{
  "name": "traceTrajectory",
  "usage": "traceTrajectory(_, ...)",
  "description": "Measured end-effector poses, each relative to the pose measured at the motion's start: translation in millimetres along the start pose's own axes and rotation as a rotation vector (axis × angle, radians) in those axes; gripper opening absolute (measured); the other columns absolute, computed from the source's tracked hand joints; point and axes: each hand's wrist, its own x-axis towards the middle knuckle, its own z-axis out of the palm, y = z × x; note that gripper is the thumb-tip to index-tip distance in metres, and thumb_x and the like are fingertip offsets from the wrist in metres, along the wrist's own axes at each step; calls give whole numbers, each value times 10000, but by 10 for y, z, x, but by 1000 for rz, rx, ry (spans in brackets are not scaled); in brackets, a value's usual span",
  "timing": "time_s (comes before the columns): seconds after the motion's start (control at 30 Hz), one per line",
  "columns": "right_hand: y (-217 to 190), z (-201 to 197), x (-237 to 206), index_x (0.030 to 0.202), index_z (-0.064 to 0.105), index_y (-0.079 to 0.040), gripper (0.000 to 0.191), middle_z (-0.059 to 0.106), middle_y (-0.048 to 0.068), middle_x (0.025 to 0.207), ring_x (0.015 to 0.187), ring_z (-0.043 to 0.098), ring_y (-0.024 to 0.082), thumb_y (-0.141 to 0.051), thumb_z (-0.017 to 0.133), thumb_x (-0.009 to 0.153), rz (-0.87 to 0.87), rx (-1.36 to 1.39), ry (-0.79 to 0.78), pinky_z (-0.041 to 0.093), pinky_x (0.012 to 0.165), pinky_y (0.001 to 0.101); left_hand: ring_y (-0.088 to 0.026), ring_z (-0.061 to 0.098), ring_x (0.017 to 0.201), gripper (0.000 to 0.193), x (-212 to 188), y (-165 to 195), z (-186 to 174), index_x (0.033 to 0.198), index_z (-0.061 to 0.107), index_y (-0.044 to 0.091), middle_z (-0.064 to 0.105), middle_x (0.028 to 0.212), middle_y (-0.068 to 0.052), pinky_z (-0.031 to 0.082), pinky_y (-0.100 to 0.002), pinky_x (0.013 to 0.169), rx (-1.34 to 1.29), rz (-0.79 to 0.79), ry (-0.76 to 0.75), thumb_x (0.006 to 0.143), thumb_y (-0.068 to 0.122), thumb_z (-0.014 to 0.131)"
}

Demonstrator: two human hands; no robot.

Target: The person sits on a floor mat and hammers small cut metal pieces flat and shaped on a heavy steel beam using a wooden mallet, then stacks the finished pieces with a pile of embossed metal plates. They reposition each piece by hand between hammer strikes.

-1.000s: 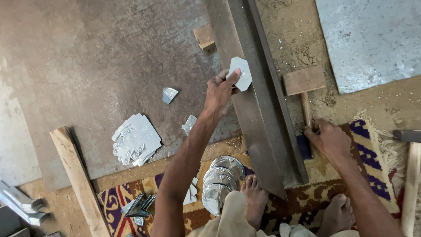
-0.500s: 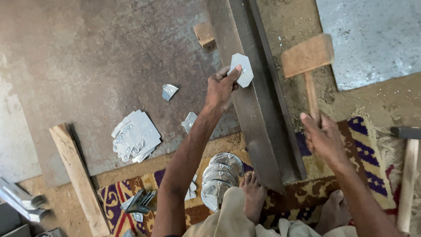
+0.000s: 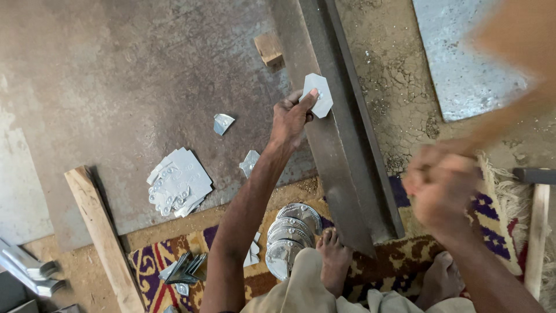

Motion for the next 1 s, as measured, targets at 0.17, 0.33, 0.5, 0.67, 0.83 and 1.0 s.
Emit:
traceTrajectory(0.17,126,229,77,1240,554,-249,333,325,1,592,441,345,117,-514,413,1096,398,-468,-332,295,355,272,-72,617,685,328,-36,70,16,1114,760,-29,732,839,-3,504,-271,611,28,48,37,931,243,768)
traceTrajectory(0.33,-394,-103,-87,969,449,-54,438,433,-29,616,428,365,95,-452,391,1143,477,-69,-71,317,320,261,-73,582,654,321,-48,18,45,1113,772,-16,723,821,-6,460,-266,582,-21,4,30,922,242,765)
traceTrajectory(0.5,-95,-252,-199,1067,531,-79,367,498,-16,713,543,480,109,-382,383,1212,-224,-182,-85,419,428,251,-61,565,679,320,-21,-68,40,1110,768,-25,717,844,-1,449,-253,598,-36,0,10,938,245,764)
traceTrajectory(0.67,479,-33,-132,907,515,-74,448,458,11,616,459,422,152,-379,341,1185,260,-588,-200,363,350,305,-70,559,660,333,-26,-44,31,1107,771,-25,715,827,-6,449,-259,583,-26,4,22,922,252,768)
traceTrajectory(0.83,513,-162,-211,816,451,-119,507,394,-47,560,390,359,54,-425,385,1215,389,261,-31,327,298,251,-78,545,658,337,-40,-31,23,1118,767,-34,689,817,-3,454,-265,587,-8,-29,39,913,234,783)
traceTrajectory(1.0,630,-119,-168,933,505,-71,446,509,12,745,455,490,49,-417,328,1151,-58,-660,-176,389,237,189,-72,553,671,375,27,15,52,1104,762,-59,708,822,-11,453,-252,599,17,-10,-1,915,264,772)
